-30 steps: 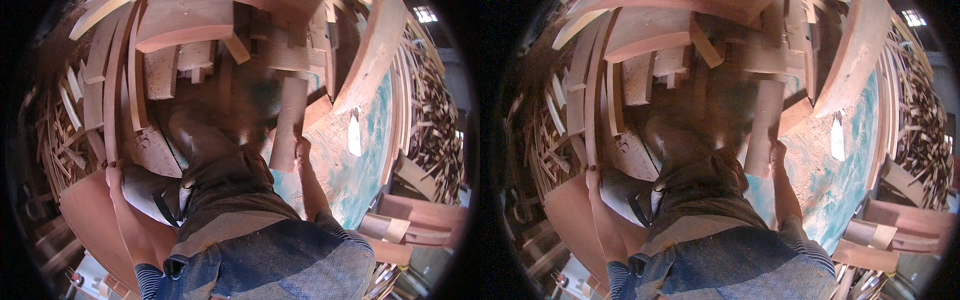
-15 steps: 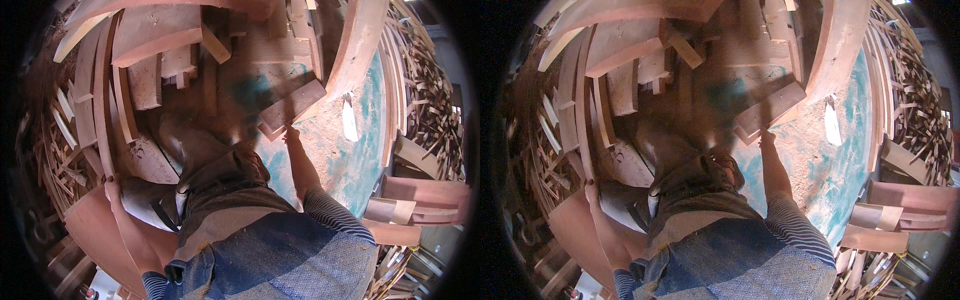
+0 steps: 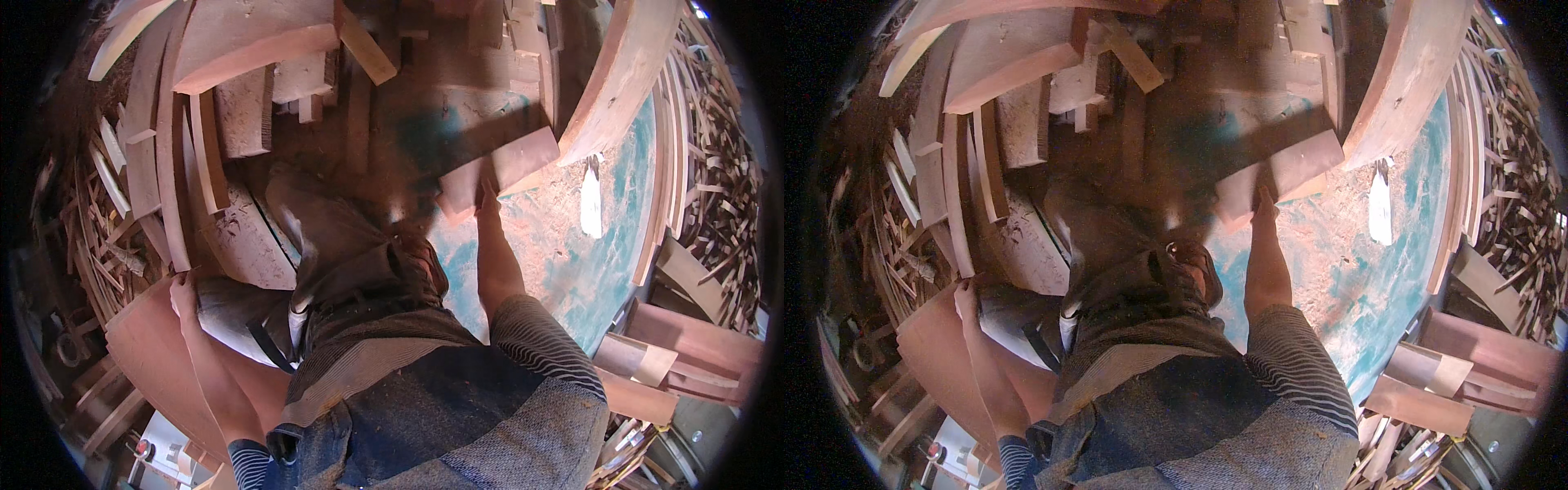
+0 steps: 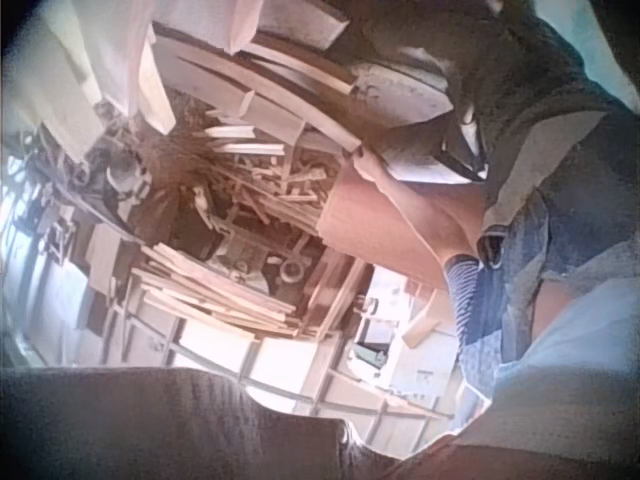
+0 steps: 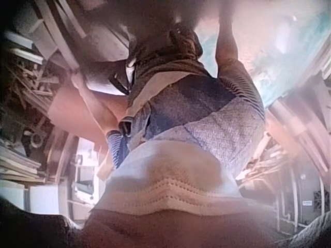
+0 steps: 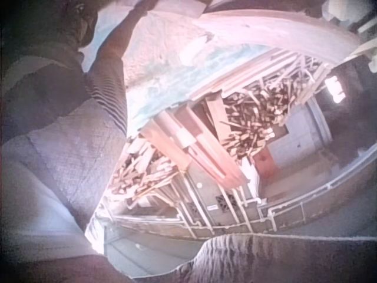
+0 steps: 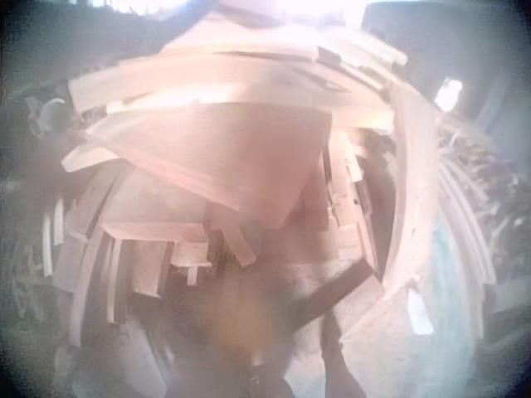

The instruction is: The person sorts through a pile of wood planks by hand, picking up individual pieces, turning them over, and placing them into different stacks.

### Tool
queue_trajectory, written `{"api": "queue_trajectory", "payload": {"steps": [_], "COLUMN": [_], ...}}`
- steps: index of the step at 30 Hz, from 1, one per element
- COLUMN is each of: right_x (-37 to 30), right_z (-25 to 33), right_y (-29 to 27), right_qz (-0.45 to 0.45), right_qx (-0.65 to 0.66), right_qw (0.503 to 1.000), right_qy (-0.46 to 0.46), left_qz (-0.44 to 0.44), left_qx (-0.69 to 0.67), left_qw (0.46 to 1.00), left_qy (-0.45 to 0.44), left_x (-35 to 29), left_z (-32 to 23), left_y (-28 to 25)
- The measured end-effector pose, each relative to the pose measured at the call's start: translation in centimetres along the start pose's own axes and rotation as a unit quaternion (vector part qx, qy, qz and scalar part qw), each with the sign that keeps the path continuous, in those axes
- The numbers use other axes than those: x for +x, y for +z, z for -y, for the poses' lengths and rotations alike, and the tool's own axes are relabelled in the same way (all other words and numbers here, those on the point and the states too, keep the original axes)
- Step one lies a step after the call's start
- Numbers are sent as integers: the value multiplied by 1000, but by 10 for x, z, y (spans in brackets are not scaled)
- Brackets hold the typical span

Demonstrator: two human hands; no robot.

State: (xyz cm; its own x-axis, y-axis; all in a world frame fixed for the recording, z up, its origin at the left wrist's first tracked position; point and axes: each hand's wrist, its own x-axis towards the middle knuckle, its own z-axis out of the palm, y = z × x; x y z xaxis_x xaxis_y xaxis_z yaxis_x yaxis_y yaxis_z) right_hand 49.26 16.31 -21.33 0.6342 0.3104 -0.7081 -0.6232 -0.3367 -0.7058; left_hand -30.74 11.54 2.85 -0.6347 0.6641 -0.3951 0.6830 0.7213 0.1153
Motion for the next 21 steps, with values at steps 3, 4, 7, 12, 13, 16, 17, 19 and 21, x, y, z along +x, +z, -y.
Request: {"api": "queue_trajectory", "payload": {"steps": [3, 4, 7, 12, 13, 16, 17, 19, 21], "right_x": [-11, -6, 5, -4, -4, -28, -39, -71, -84], "right_z": [5, 6, 10, 14, 17, 32, 38, 65, 79], "right_y": [9, 7, 1, 10, 11, 17, 19, 19, 1], "right_qz": [2, 40, 150, 114, 95, -20, -15, -19, -58], "right_qx": [10, 34, 104, 76, 71, -40, -59, -161, -294], "right_qw": [1000, 999, 982, 990, 993, 999, 991, 981, 946], "right_qy": [10, 12, 49, 23, -6, -29, -122, -105, -123], "left_qz": [22, 14, -10, -2, 13, 38, 36, 18, -8], "left_qx": [10, 7, 4, 12, 18, 29, 25, 24, 30], "left_qw": [999, 1000, 1000, 1000, 1000, 999, 999, 1000, 999], "left_qy": [-24, -13, 8, 4, 4, -1, 1, 3, 15], "left_x": [-9, -5, 1, 3, 5, 11, 15, 25, 39], "left_z": [-14, -11, -5, -15, -24, -32, -28, 0, 24], "left_y": [-3, -4, -1, 0, -1, -1, 2, 9, 19]}}
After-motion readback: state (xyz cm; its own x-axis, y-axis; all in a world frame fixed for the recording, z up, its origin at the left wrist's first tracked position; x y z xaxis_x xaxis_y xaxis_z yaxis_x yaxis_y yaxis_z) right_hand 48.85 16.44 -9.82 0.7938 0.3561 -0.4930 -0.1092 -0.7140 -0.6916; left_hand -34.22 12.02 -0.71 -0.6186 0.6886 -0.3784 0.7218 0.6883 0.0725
